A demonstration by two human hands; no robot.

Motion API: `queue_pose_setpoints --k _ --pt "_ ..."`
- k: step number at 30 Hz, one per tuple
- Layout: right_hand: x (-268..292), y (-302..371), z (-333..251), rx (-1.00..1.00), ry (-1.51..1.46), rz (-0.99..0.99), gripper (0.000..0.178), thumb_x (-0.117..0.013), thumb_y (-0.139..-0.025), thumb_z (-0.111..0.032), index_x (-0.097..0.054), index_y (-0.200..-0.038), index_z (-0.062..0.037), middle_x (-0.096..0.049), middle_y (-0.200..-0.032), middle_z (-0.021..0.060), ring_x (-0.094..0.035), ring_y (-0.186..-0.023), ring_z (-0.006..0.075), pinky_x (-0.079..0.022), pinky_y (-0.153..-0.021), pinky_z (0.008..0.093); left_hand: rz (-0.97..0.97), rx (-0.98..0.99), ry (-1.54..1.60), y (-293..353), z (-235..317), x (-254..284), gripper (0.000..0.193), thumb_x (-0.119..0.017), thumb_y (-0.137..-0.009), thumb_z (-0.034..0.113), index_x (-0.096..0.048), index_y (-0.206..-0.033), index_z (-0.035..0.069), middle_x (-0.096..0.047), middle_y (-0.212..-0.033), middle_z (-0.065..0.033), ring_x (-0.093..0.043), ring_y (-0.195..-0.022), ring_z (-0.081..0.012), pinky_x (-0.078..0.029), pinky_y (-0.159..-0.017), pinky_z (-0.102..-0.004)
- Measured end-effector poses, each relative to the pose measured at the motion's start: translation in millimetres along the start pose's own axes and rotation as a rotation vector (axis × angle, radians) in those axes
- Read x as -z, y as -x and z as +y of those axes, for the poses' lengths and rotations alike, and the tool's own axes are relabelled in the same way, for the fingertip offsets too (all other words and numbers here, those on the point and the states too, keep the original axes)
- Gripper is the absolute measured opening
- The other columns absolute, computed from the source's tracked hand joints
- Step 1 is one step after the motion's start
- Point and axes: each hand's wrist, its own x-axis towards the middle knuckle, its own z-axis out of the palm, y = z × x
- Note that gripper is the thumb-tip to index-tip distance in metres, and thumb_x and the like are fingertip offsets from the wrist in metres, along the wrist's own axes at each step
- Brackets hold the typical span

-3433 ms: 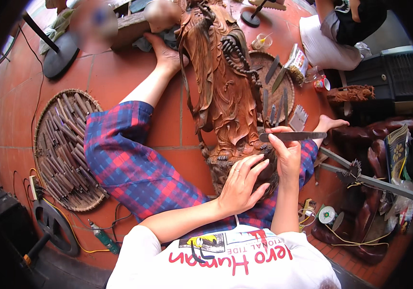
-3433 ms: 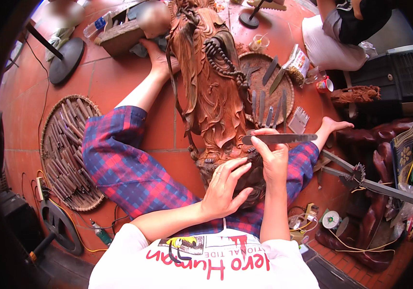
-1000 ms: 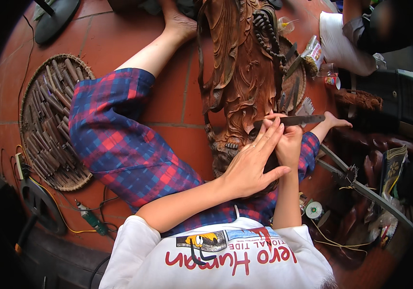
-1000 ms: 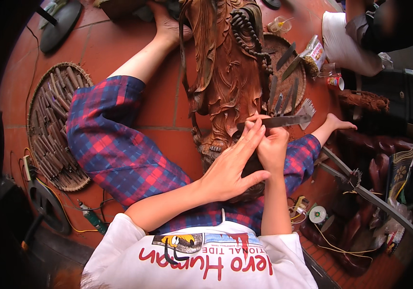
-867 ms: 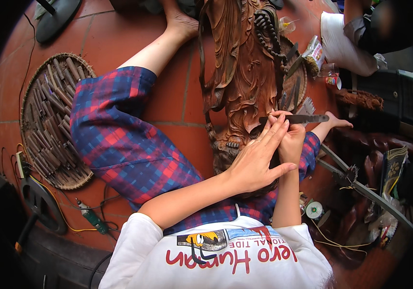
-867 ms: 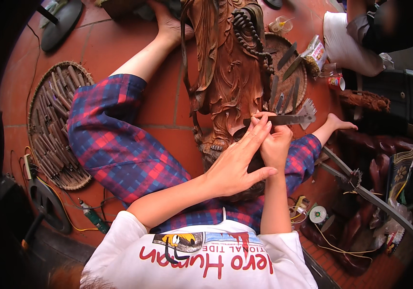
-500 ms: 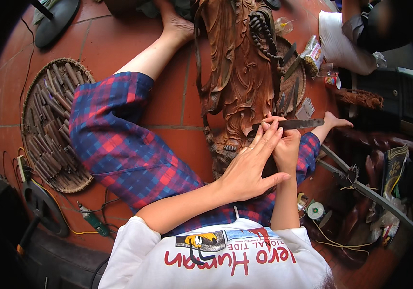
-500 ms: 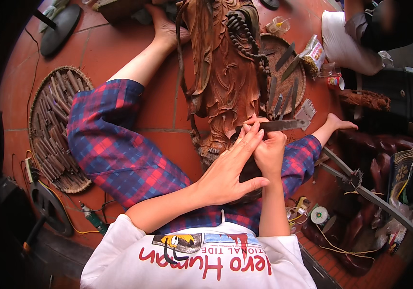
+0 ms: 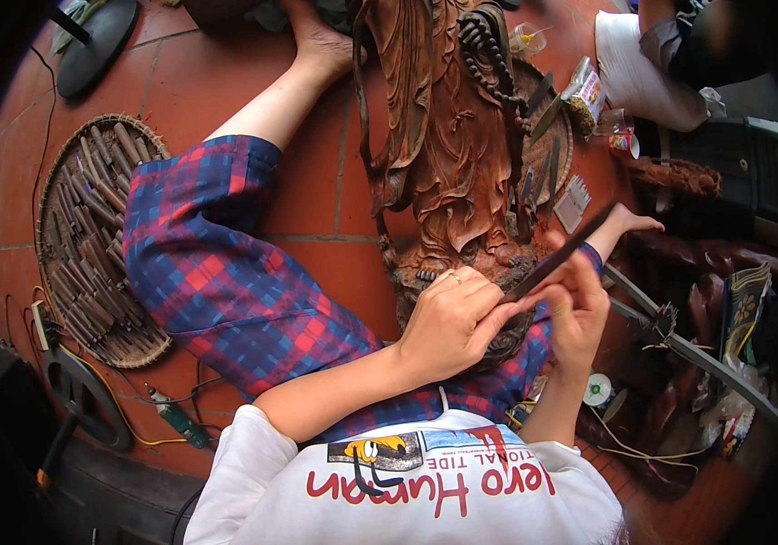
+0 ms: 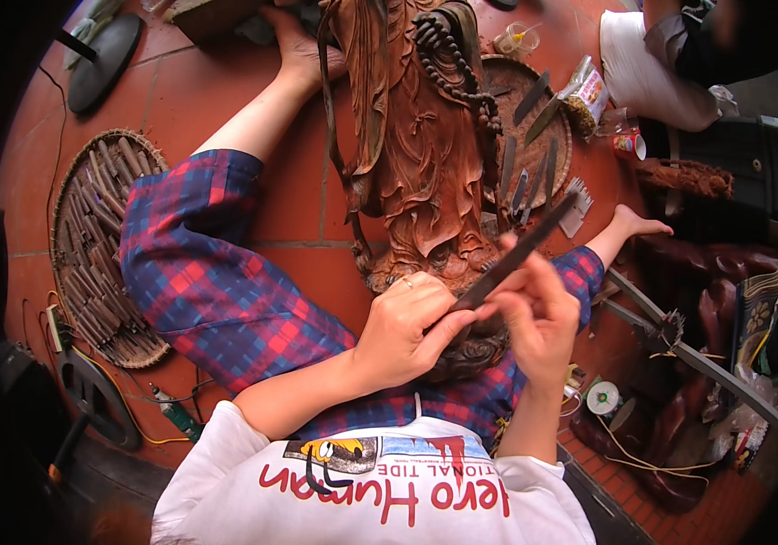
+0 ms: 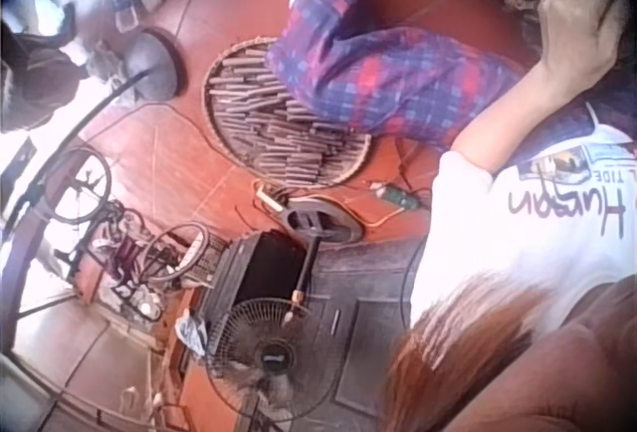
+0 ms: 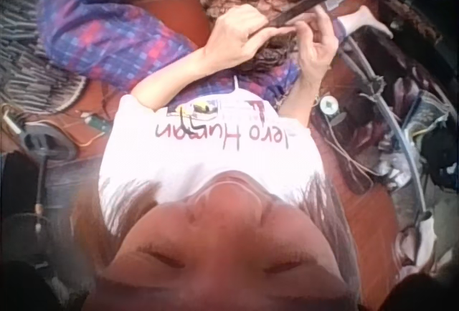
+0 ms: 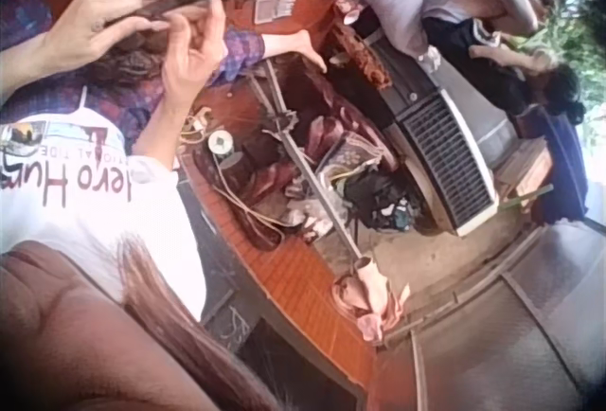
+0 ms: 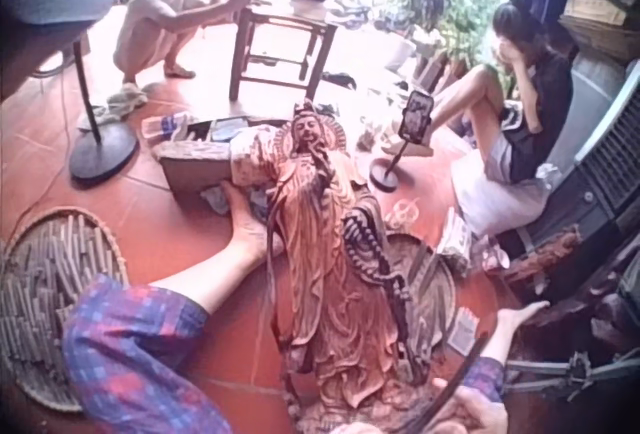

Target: The person sits on the floor and carves a large, intricate wooden sculpture using a small chisel. They hold the sculpture steady with one hand while carefully chipping away wood with the other, focusing on detailed areas of the piece.

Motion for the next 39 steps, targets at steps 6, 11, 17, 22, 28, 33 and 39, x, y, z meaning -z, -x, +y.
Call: queue_pose_setpoints --k 6,11,17,22,28,33,39 --pt "1.2 -15.7 13.5 0.426 1.042 0.039 0.046 -0.076 -0.083 -0.001 -0.069 -0.128 -0.0089 -0.048 -0.096 0.0099 -0.054 -0.076 0.0223 -0.047 -0.067 0.0354 -0.141 0.067 0.164 2.4 20.5 -13.2 0.030 -0.069 -0.090 0.021 -0.057 -0.071 0.002 -0.053 -0.064 -0.0123 -0.054 -0.063 -0.0322 -0.043 -0.060 -0.0427" --pt "-9.2 -25.7 27.0 0.076 0.152 0.185 0.051 -0.041 -0.110 -0.038 -0.068 -0.117 0.0042 -0.061 -0.105 0.0126 -0.067 -0.092 0.0211 -0.057 -0.079 0.0304 -0.072 -0.150 0.158 6.8 21.4 -8.5 0.037 -0.072 -0.089 0.036 -0.067 -0.108 0.004 -0.067 -0.104 -0.0120 -0.062 -0.103 -0.0323 -0.046 -0.091 -0.0440" --pt "-11.5 -35.7 42.3 -0.193 -0.006 0.052 0.020 -0.064 -0.100 -0.014 -0.065 -0.098 0.0062 -0.072 -0.094 0.0089 -0.073 -0.086 0.0179 -0.060 -0.074 0.0270 -0.059 -0.219 0.082 17.6 -3.6 -23.1 0.060 -0.072 -0.089 0.041 -0.054 -0.136 0.008 -0.037 -0.159 -0.0174 -0.016 -0.152 -0.0491 -0.017 -0.121 -0.0619" --pt "-15.5 -43.1 65.0 -0.233 0.170 0.144 0.015 -0.073 -0.092 -0.010 -0.064 -0.091 0.0024 -0.071 -0.089 0.0058 -0.069 -0.079 0.0145 -0.056 -0.070 0.0277 -0.088 -0.215 0.044 5.6 -4.9 -30.6 0.067 -0.071 -0.090 0.043 -0.047 -0.143 0.009 -0.029 -0.164 -0.0168 -0.009 -0.153 -0.0505 -0.012 -0.119 -0.0656" --pt "-24.7 -40.5 65.2 0.022 0.457 0.056 0.019 -0.074 -0.091 -0.013 -0.068 -0.099 0.0022 -0.067 -0.104 0.0111 -0.065 -0.094 0.0179 -0.053 -0.076 0.0297 -0.066 -0.171 0.063 -2.6 -10.9 -32.7 0.072 -0.068 -0.091 0.046 -0.044 -0.147 0.009 -0.027 -0.165 -0.0171 -0.007 -0.153 -0.0506 -0.009 -0.119 -0.0666" --pt "-15.5 -44.1 80.0 0.039 0.679 -0.020 0.032 -0.077 -0.090 -0.014 -0.059 -0.110 0.0034 -0.065 -0.104 0.0124 -0.067 -0.094 0.0198 -0.056 -0.078 0.0318 -0.047 -0.186 0.111 -7.0 -15.3 -35.1 0.075 -0.071 -0.090 0.044 -0.043 -0.148 0.006 -0.025 -0.165 -0.0191 -0.008 -0.153 -0.0509 -0.010 -0.119 -0.0655" --pt "-23.7 -39.7 78.6 -0.177 0.132 0.069 0.034 -0.076 -0.089 -0.006 -0.052 -0.112 0.0023 -0.065 -0.097 0.0092 -0.070 -0.095 0.0216 -0.060 -0.077 0.0329 -0.061 -0.154 0.089 -6.8 -13.5 -29.3 0.080 -0.073 -0.087 0.043 -0.040 -0.152 0.008 -0.020 -0.166 -0.0217 -0.010 -0.154 -0.0472 -0.012 -0.120 -0.0639"
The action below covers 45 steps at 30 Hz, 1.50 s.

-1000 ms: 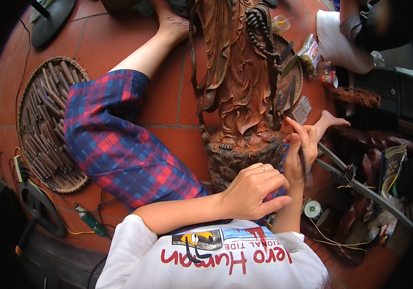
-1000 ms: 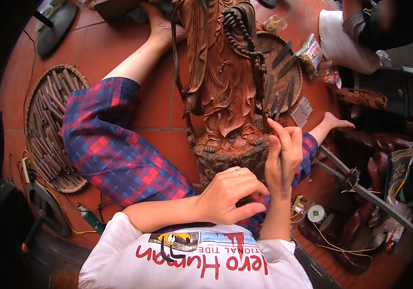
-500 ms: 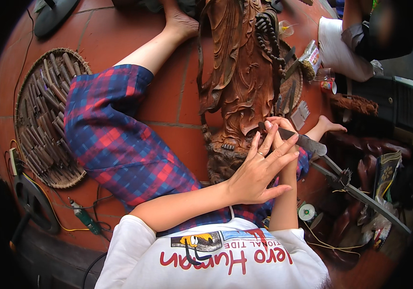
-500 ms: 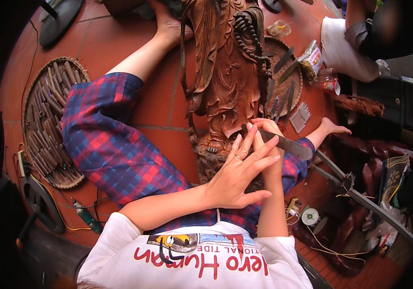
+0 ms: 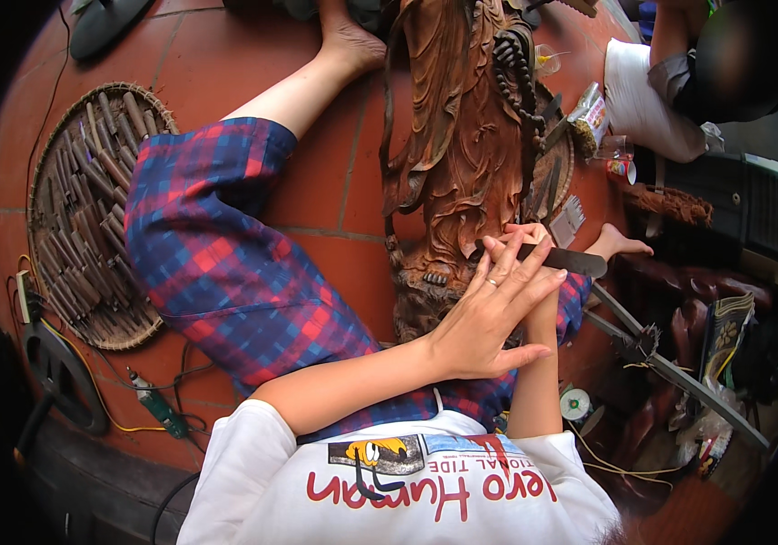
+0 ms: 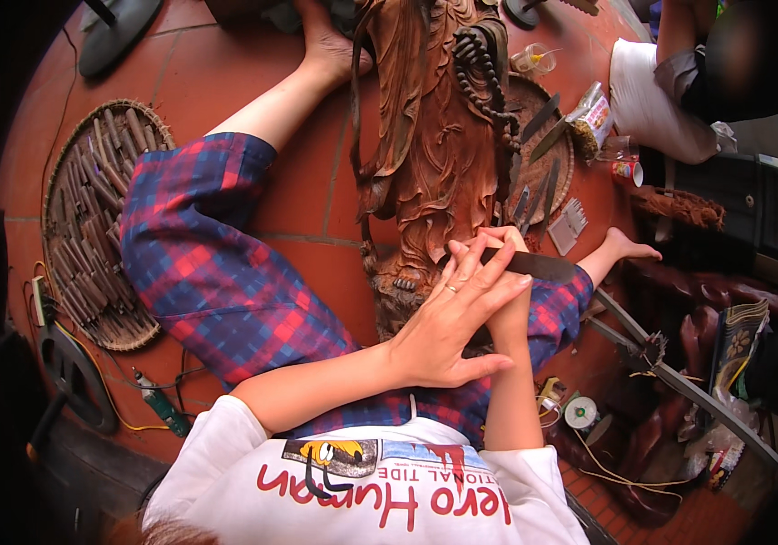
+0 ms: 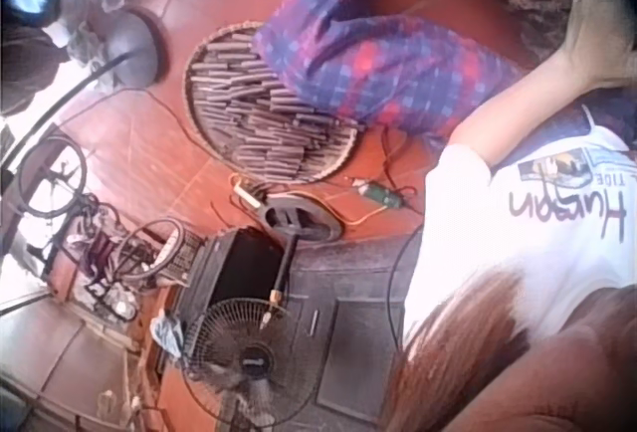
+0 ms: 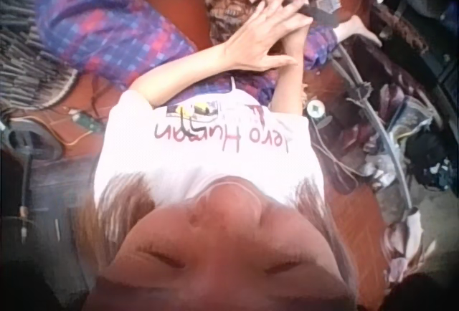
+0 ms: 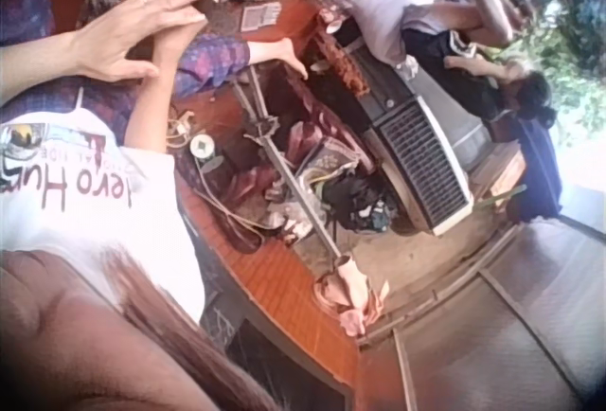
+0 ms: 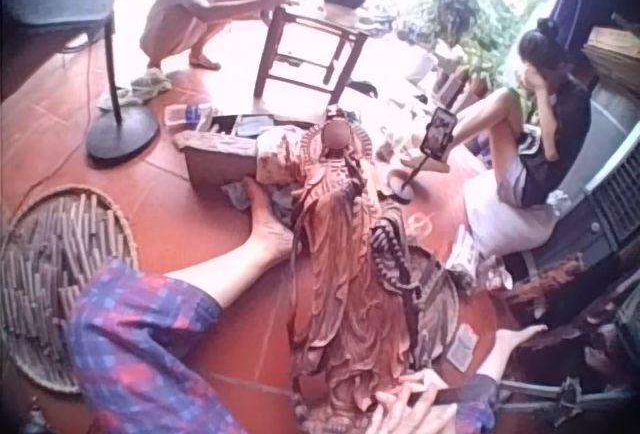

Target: The person sits on the floor and carves a large, intricate wooden sculpture using a small chisel. They hold the sculpture steady with one hand while carefully chipping away wood with the other, focusing on detailed areas of the piece.

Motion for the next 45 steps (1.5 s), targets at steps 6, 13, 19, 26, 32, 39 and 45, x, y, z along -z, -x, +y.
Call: queue_pose_setpoints --k 6,13,19,26,32,39,45 --pt "2.5 -6.5 3.4 0.023 -0.148 0.044 0.026 -0.077 -0.088 -0.007 -0.058 -0.104 0.0017 -0.063 -0.093 0.0071 -0.065 -0.085 0.0173 -0.058 -0.071 0.0325 -0.013 -0.002 0.036 -12.2 -10.4 -2.8 0.086 -0.072 -0.087 0.048 -0.038 -0.155 0.008 -0.018 -0.165 -0.0263 -0.013 -0.153 -0.0482 -0.013 -0.120 -0.0625" --pt "6.5 -7.6 2.5 -0.090 -0.333 0.012 0.029 -0.077 -0.090 -0.011 -0.057 -0.107 0.0018 -0.063 -0.094 0.0065 -0.067 -0.088 0.0155 -0.056 -0.072 0.0286 0.010 -0.007 0.052 -10.8 -10.0 -6.6 0.088 -0.073 -0.087 0.049 -0.036 -0.156 0.007 -0.013 -0.165 -0.0306 -0.011 -0.153 -0.0495 -0.013 -0.122 -0.0588" --pt "5.4 -3.6 -16.7 0.172 0.294 -0.095 0.025 -0.074 -0.092 -0.012 -0.056 -0.104 0.0013 -0.062 -0.093 0.0073 -0.066 -0.086 0.0180 -0.056 -0.074 0.0320 0.034 -0.027 0.040 -0.3 -3.1 2.7 0.094 -0.075 -0.085 0.049 -0.033 -0.157 0.004 -0.012 -0.164 -0.0316 -0.011 -0.152 -0.0510 -0.015 -0.122 -0.0566" --pt "-0.9 -7.3 -16.2 0.301 0.399 -0.060 0.024 -0.074 -0.090 -0.007 -0.052 -0.086 0.0009 -0.056 -0.082 0.0063 -0.059 -0.073 0.0165 -0.049 -0.060 0.0357 0.029 -0.020 0.050 -2.9 -0.6 8.1 0.096 -0.076 -0.085 0.049 -0.032 -0.156 0.003 -0.012 -0.164 -0.0321 -0.011 -0.152 -0.0506 -0.016 -0.122 -0.0566" --pt "8.3 -12.5 5.3 0.197 0.195 0.006 0.030 -0.077 -0.088 -0.007 -0.048 -0.083 0.0002 -0.055 -0.081 0.0070 -0.057 -0.071 0.0145 -0.047 -0.060 0.0351 0.023 -0.016 0.074 -12.4 -4.7 -0.8 0.097 -0.075 -0.085 0.050 -0.032 -0.156 0.001 -0.010 -0.164 -0.0323 -0.010 -0.152 -0.0504 -0.015 -0.122 -0.0566" --pt "3.4 -11.3 4.4 0.074 -0.078 0.050 0.029 -0.081 -0.086 -0.012 -0.055 -0.091 0.0011 -0.060 -0.086 0.0081 -0.062 -0.075 0.0148 -0.050 -0.062 0.0306 0.035 -0.037 0.056 -11.5 -5.7 -0.8 0.096 -0.075 -0.085 0.049 -0.032 -0.156 0.001 -0.015 -0.163 -0.0323 -0.012 -0.152 -0.0494 -0.016 -0.123 -0.0557" --pt "7.1 -8.2 -0.8 0.201 0.379 -0.071 0.025 -0.076 -0.090 -0.010 -0.059 -0.103 0.0017 -0.064 -0.092 0.0075 -0.063 -0.083 0.0151 -0.053 -0.071 0.0300 0.020 -0.012 0.032 -2.8 -5.6 5.5 0.096 -0.076 -0.084 0.047 -0.032 -0.156 0.001 -0.016 -0.163 -0.0319 -0.014 -0.152 -0.0488 -0.016 -0.123 -0.0547"
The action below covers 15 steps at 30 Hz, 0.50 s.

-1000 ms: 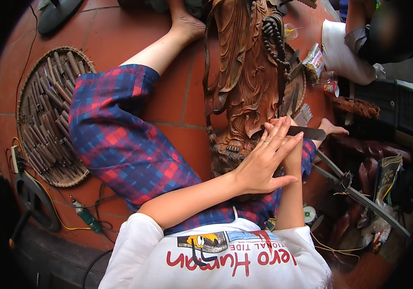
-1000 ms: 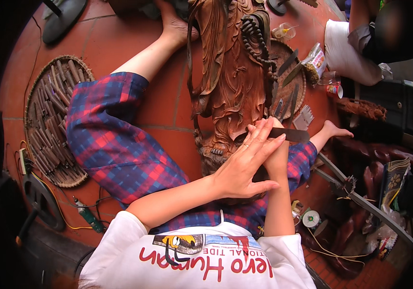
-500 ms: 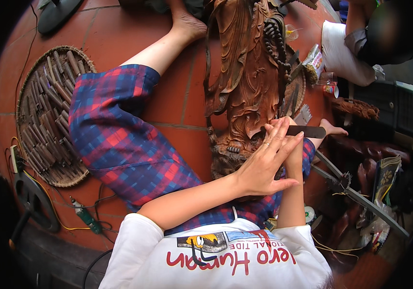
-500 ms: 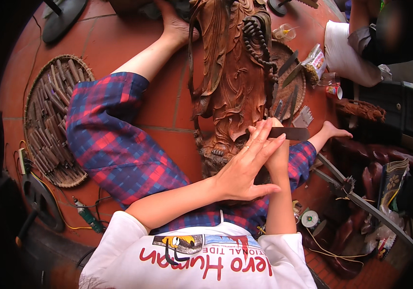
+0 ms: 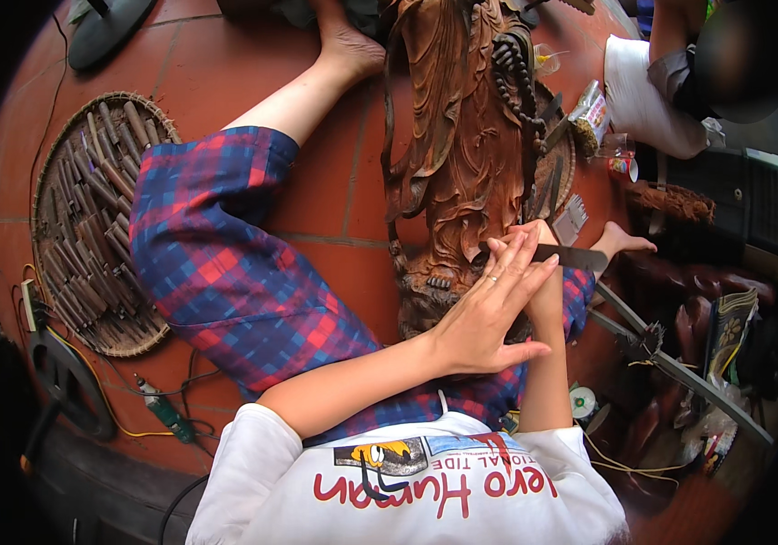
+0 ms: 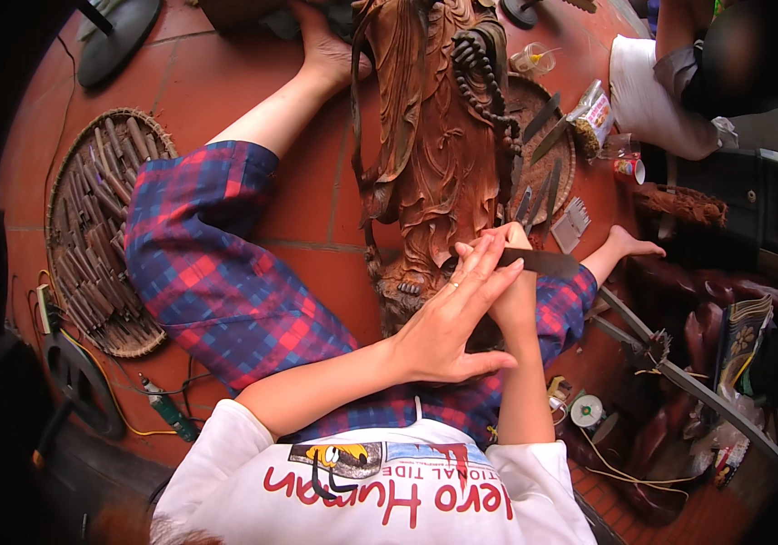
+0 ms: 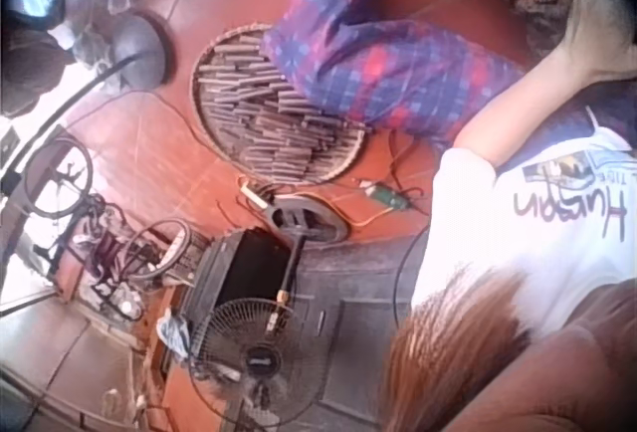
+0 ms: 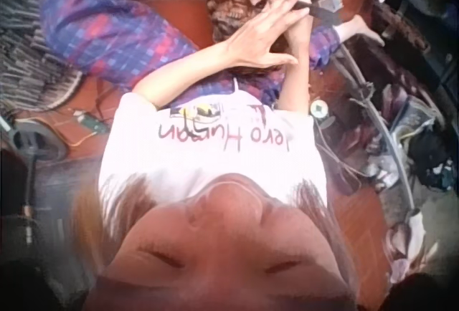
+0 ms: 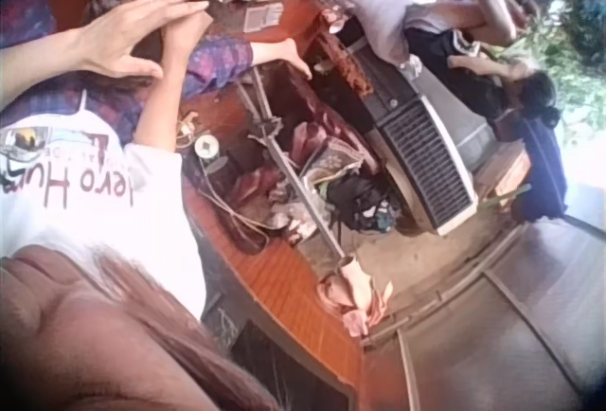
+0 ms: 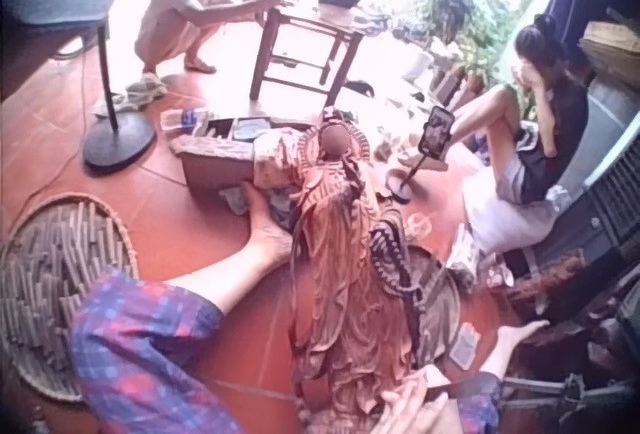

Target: The person sits on the floor and carves a large, intricate wooden sculpture using a small chisel. They hold the sculpture steady with one hand while carefully chipping away wood with the other, focusing on detailed areas of the piece.

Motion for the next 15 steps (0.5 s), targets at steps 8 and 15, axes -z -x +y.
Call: queue_pose_setpoints --k 8,15 --pt "-2.7 1.9 3.4 -0.046 -0.078 0.041 0.016 -0.073 -0.091 -0.005 -0.059 -0.096 0.0011 -0.063 -0.090 0.0073 -0.062 -0.078 0.0148 -0.053 -0.066 0.0295 -0.034 0.009 -0.024 -2.1 6.6 4.2 0.098 -0.077 -0.084 0.046 -0.030 -0.156 0.000 -0.017 -0.163 -0.0312 -0.015 -0.153 -0.0469 -0.018 -0.123 -0.0527" --pt "-3.4 -4.9 -2.9 -0.027 -0.118 0.081 0.026 -0.079 -0.086 -0.009 -0.054 -0.086 -0.0004 -0.060 -0.082 0.0063 -0.060 -0.074 0.0167 -0.051 -0.064 0.0317 -0.035 -0.015 -0.005 -7.4 5.3 1.7 0.098 -0.078 -0.082 0.050 -0.033 -0.154 -0.001 -0.019 -0.162 -0.0325 -0.015 -0.152 -0.0486 -0.019 -0.122 -0.0530"
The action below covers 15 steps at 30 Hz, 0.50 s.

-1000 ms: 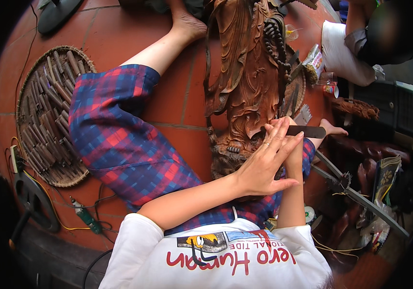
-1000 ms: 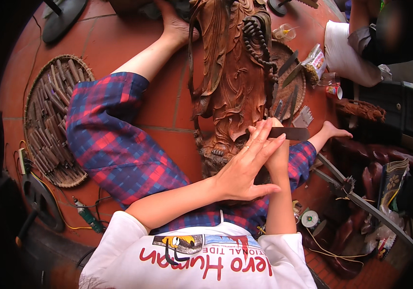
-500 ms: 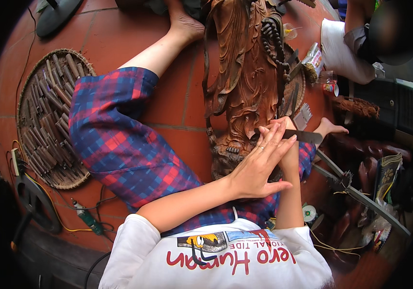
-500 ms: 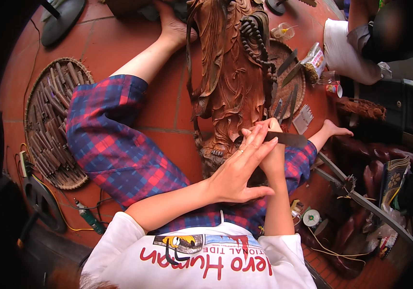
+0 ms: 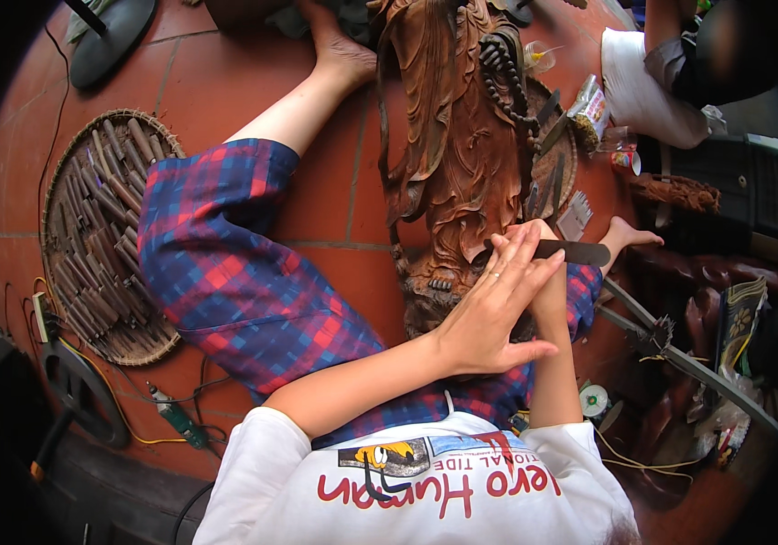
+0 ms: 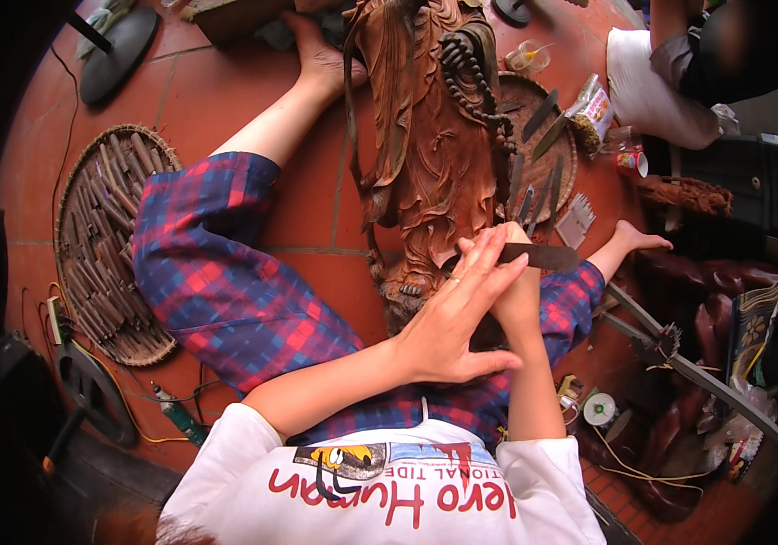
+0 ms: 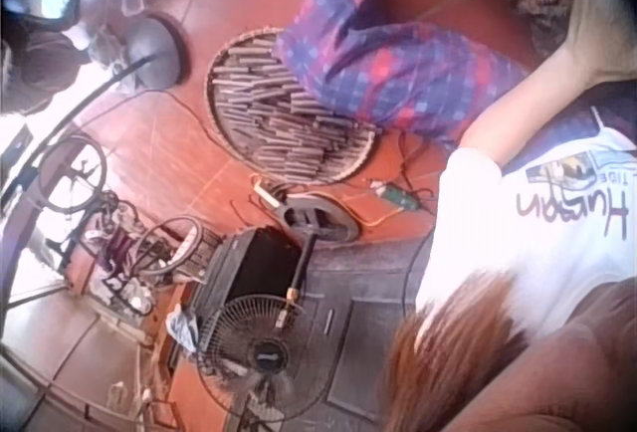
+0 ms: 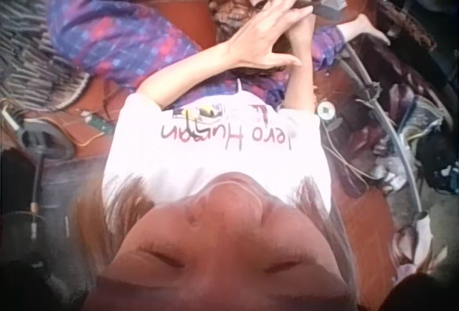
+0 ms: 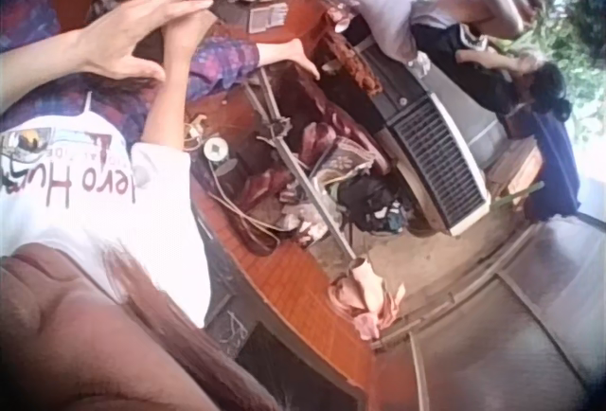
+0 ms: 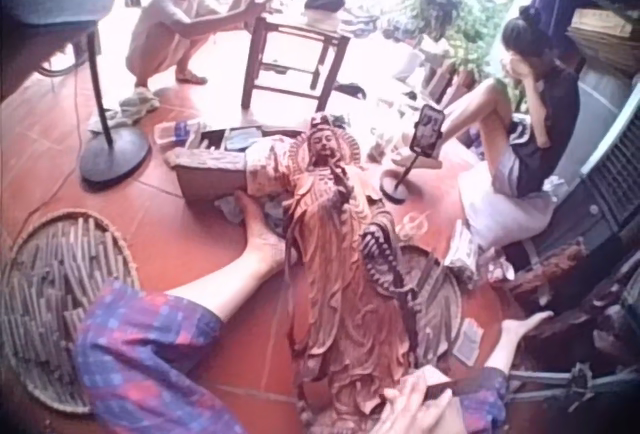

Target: The person sits on the floor and carves a large, intricate wooden sculpture using a small chisel. They hold the sculpture steady with one hand while carefully chipping away wood with the other, focusing on detailed areas of the piece.

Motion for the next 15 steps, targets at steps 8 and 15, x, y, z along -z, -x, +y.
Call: queue_pose_setpoints --k 8,15 --pt "7.0 -0.1 7.1 0.081 0.067 -0.043 0.026 -0.078 -0.087 -0.007 -0.054 -0.094 -0.0007 -0.059 -0.087 0.0046 -0.058 -0.077 0.0128 -0.050 -0.065 0.0289 0.012 -0.002 -0.001 -3.7 -4.4 -5.5 0.099 -0.078 -0.081 0.052 -0.034 -0.155 0.003 -0.015 -0.163 -0.0334 -0.014 -0.151 -0.0513 -0.019 -0.122 -0.0553" --pt "9.4 -4.2 9.0 -0.063 -0.036 -0.025 0.021 -0.079 -0.085 -0.008 -0.060 -0.087 0.0000 -0.062 -0.087 0.0062 -0.060 -0.078 0.0137 -0.050 -0.063 0.0321 0.005 0.011 0.045 -8.4 -7.4 -9.2 0.098 -0.079 -0.081 0.048 -0.034 -0.154 0.001 -0.015 -0.163 -0.0324 -0.013 -0.152 -0.0505 -0.019 -0.122 -0.0545"
